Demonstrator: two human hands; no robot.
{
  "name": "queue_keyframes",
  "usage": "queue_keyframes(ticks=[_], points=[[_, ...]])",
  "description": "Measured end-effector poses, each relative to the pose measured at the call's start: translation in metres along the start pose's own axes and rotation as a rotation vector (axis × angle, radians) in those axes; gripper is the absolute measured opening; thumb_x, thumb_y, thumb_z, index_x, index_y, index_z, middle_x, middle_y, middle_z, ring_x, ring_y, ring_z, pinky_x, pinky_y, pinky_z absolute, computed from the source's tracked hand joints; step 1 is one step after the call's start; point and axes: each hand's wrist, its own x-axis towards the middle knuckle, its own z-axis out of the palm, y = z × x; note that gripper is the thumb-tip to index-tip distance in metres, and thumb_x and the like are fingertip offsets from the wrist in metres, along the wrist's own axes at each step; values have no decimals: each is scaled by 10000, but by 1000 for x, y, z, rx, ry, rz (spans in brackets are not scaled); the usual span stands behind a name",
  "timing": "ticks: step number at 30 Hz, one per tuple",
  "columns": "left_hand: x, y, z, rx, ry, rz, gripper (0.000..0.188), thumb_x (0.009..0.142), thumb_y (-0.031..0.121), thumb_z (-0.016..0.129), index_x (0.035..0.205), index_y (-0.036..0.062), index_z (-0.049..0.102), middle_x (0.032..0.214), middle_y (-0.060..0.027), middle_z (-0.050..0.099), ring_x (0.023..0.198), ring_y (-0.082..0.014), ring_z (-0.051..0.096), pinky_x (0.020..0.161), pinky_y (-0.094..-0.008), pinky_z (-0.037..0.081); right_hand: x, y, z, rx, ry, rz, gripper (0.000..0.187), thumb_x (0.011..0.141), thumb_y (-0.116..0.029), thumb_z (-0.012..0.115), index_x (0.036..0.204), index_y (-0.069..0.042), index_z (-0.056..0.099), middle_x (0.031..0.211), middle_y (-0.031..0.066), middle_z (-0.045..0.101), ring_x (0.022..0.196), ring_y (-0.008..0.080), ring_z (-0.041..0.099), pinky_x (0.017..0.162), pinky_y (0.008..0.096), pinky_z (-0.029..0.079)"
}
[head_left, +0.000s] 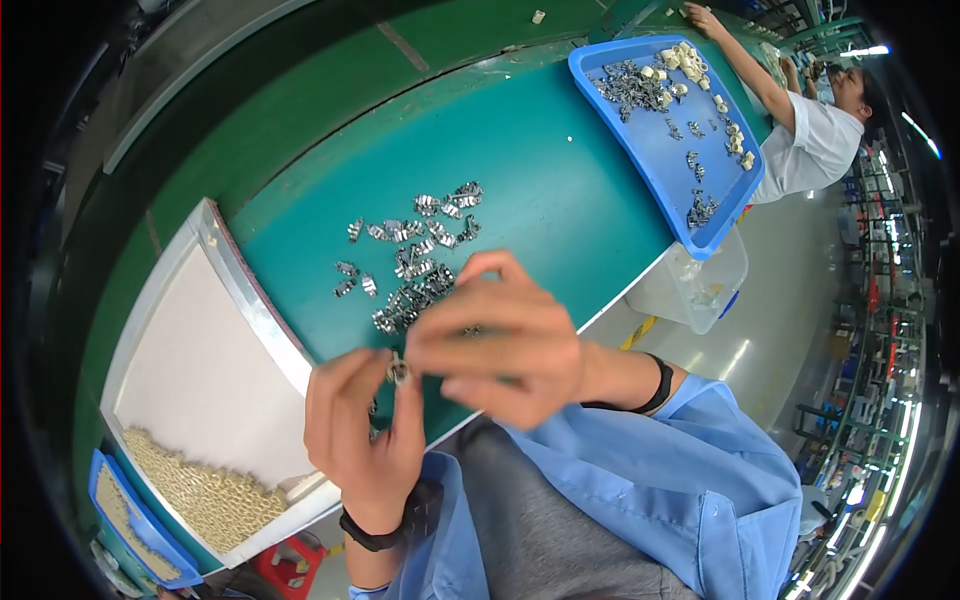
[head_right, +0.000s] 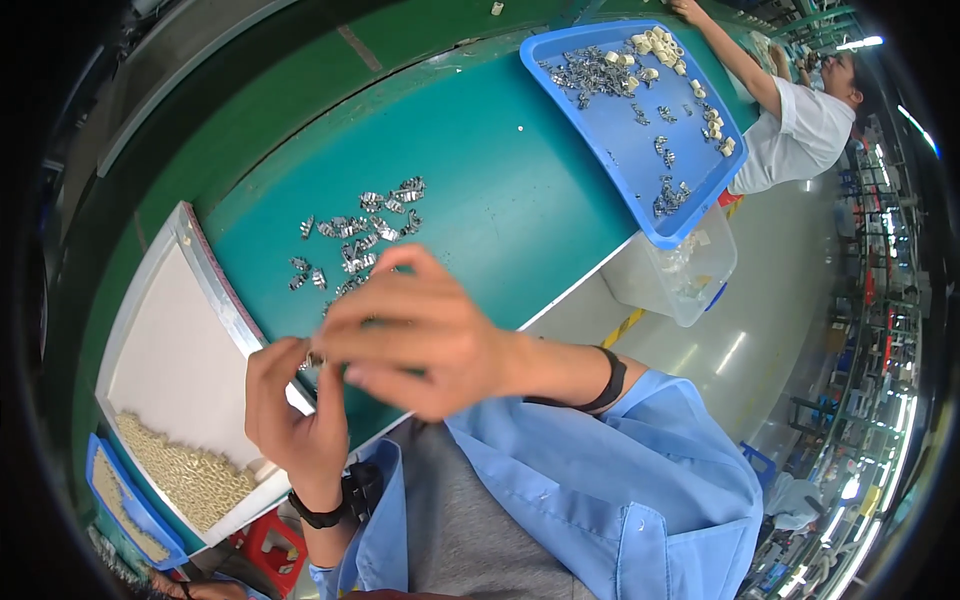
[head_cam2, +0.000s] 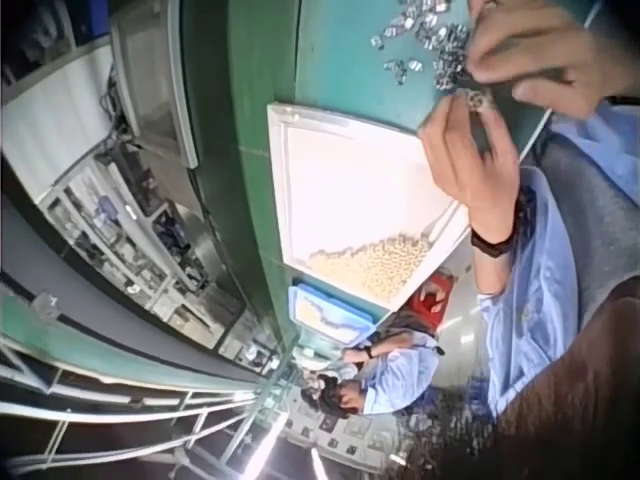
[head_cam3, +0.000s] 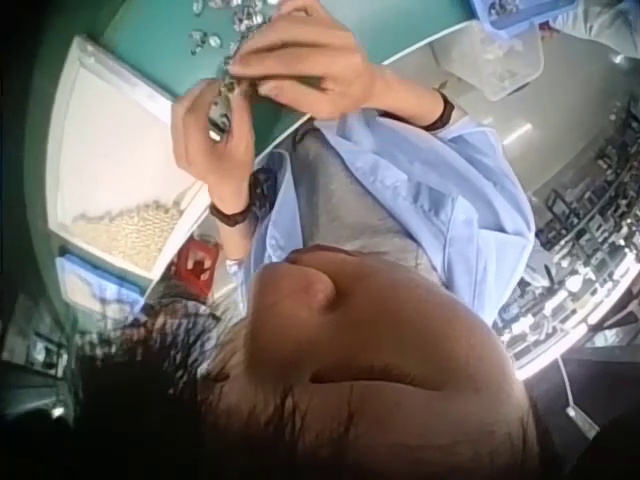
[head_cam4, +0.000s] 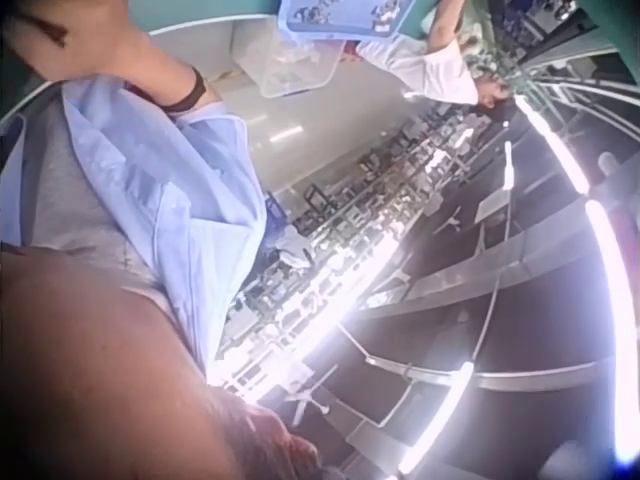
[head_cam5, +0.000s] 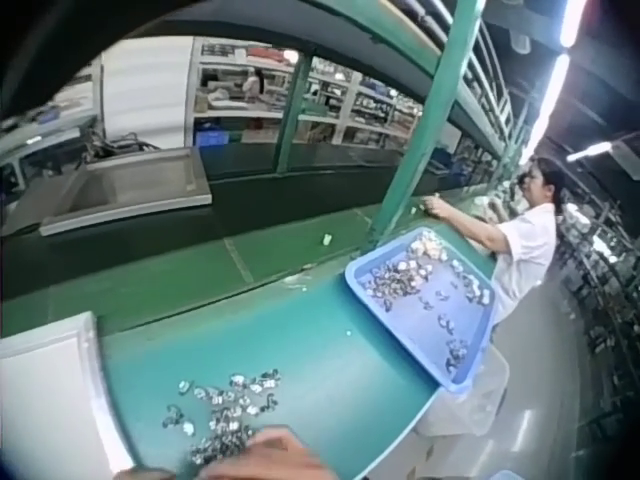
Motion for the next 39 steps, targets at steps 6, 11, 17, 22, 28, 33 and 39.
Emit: queue_keyframes(ticks=[6,11,17,22,28,33,39], points=[[91,-38,13,-68,-107,-261,216,826,52,820,979,-3,678,869,-101,690,801,-191,656,750,-312,522,-20,67,-40,-464,-145,234,418,808,-193,799,1209,-104,726,1204,85,640,1107,278,600,978,430,427],[209,-89,95,-31,-268,-89,176,844,116,790,935,-6,703,880,-98,717,807,-193,666,763,-313,528,-24,88,-43,-510,-230,231,383,814,-209,796,1175,-106,718,1174,74,606,1093,259,573,969,426,430],[276,-137,217,-77,-320,-147,200,837,133,805,953,-6,720,850,-68,706,791,-161,649,739,-309,527,-23,94,-45,-462,-131,220,295,799,-158,788,1080,-95,722,1100,63,600,1013,242,580,935,428,438],[280,-137,238,17,-337,-103,330,830,163,819,1085,-14,704,872,-70,693,797,-167,639,742,-314,531,-28,94,-47,-466,-56,186,231,756,-73,774,982,-85,726,1036,55,622,930,242,605,908,439,451],[260,-81,129,-7,-248,28,431,848,197,805,1198,-18,672,930,-70,663,876,-161,619,811,-322,517,-24,96,-49,-297,47,162,150,729,-28,762,856,-72,695,982,59,689,892,246,664,937,449,484],[185,-10,-47,181,-338,-187,282,944,143,707,1154,-42,674,939,-52,669,887,-125,606,848,-286,478,-32,100,-56,-137,49,270,112,773,-6,748,843,-53,675,912,84,736,878,254,696,968,468,493],[17,-128,-266,438,101,-631,200,1036,139,609,1117,-25,688,919,-42,679,891,-123,624,840,-257,484,-26,86,-47,-156,17,321,99,826,40,726,896,-20,690,925,99,742,914,244,700,961,430,477]])
